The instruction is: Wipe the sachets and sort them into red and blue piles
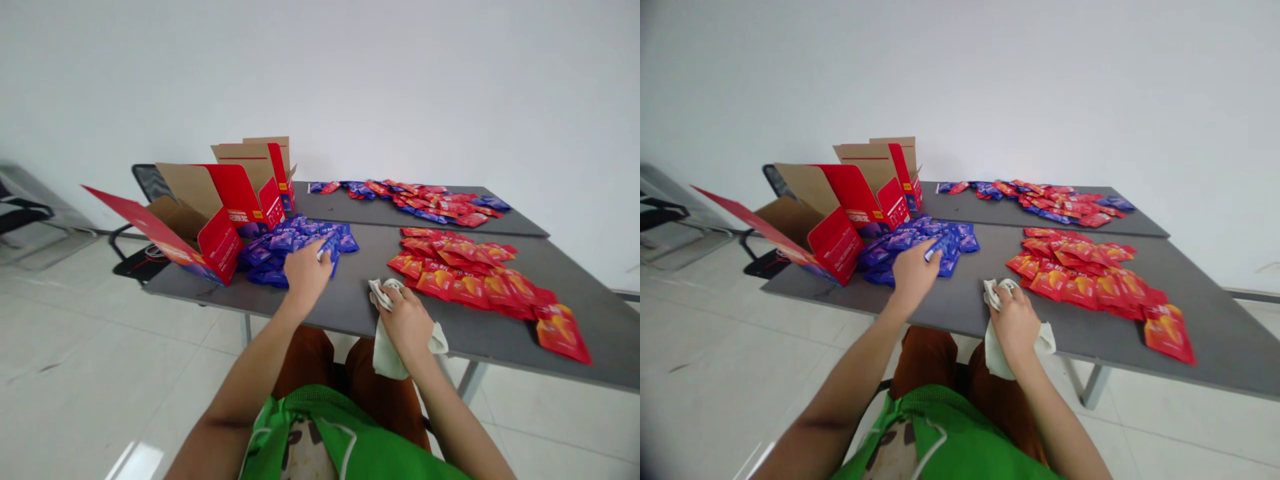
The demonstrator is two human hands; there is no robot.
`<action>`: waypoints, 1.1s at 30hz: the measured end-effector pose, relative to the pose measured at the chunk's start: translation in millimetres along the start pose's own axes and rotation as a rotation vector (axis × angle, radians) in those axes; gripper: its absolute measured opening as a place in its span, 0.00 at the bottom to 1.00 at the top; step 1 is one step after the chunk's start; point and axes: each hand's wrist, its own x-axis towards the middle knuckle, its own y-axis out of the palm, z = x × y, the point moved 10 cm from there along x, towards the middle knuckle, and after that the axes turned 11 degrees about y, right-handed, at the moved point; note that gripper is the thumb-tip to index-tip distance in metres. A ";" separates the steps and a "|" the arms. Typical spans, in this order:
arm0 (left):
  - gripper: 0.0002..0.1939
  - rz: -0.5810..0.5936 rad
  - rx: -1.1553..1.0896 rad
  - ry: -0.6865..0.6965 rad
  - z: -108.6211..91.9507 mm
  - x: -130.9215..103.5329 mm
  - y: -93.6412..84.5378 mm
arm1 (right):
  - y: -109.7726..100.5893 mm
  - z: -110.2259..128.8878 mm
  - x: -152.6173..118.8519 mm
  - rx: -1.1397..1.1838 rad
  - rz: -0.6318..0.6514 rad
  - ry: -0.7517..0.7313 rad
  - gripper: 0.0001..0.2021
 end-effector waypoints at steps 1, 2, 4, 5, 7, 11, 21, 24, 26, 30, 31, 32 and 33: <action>0.18 -0.047 0.067 0.004 7.3 15.8 -11.5 | -1.1 -1.8 -1.5 0.015 -0.015 0.003 0.12; 0.18 -0.076 0.127 0.011 13.9 31.9 -18.9 | -2.2 -3.6 -3.6 0.029 -0.029 0.004 0.12; 0.20 -0.082 0.218 0.090 19.5 63.7 -20.0 | -4.1 -7.5 -8.5 0.054 -0.054 0.006 0.13; 0.20 -0.056 0.255 0.145 19.8 77.3 -13.6 | -4.6 -9.3 -10.6 0.065 -0.064 0.009 0.14; 0.19 0.052 0.318 0.248 19.5 96.4 10.7 | -5.1 -12.0 -13.5 0.086 -0.079 0.018 0.14; 0.16 0.358 0.368 0.387 22.6 100.0 75.0 | -5.0 -13.1 -14.3 0.119 -0.086 0.017 0.14; 0.21 0.479 0.156 0.436 49.9 124.9 100.0 | -1.5 -15.5 -14.1 0.115 -0.050 0.031 0.15; 0.20 0.366 0.138 0.446 54.1 144.2 82.9 | -0.4 -15.8 -13.8 0.114 -0.033 0.037 0.16; 0.21 0.313 0.088 0.451 55.7 156.4 75.8 | 0.2 -16.4 -12.9 0.108 -0.014 0.039 0.16; 0.21 0.233 -0.004 0.397 61.0 185.4 73.5 | 3.6 -18.7 -7.6 0.128 0.061 0.018 0.14; 0.21 0.214 -0.003 0.367 63.2 193.6 75.1 | 4.9 -20.3 -5.6 0.138 0.080 0.013 0.14; 0.21 0.199 0.006 0.341 64.8 201.5 77.7 | 6.2 -22.6 -3.5 0.146 0.096 0.012 0.13; 0.21 0.189 0.020 0.320 65.7 209.1 81.6 | 7.5 -25.7 -1.5 0.150 0.106 0.015 0.13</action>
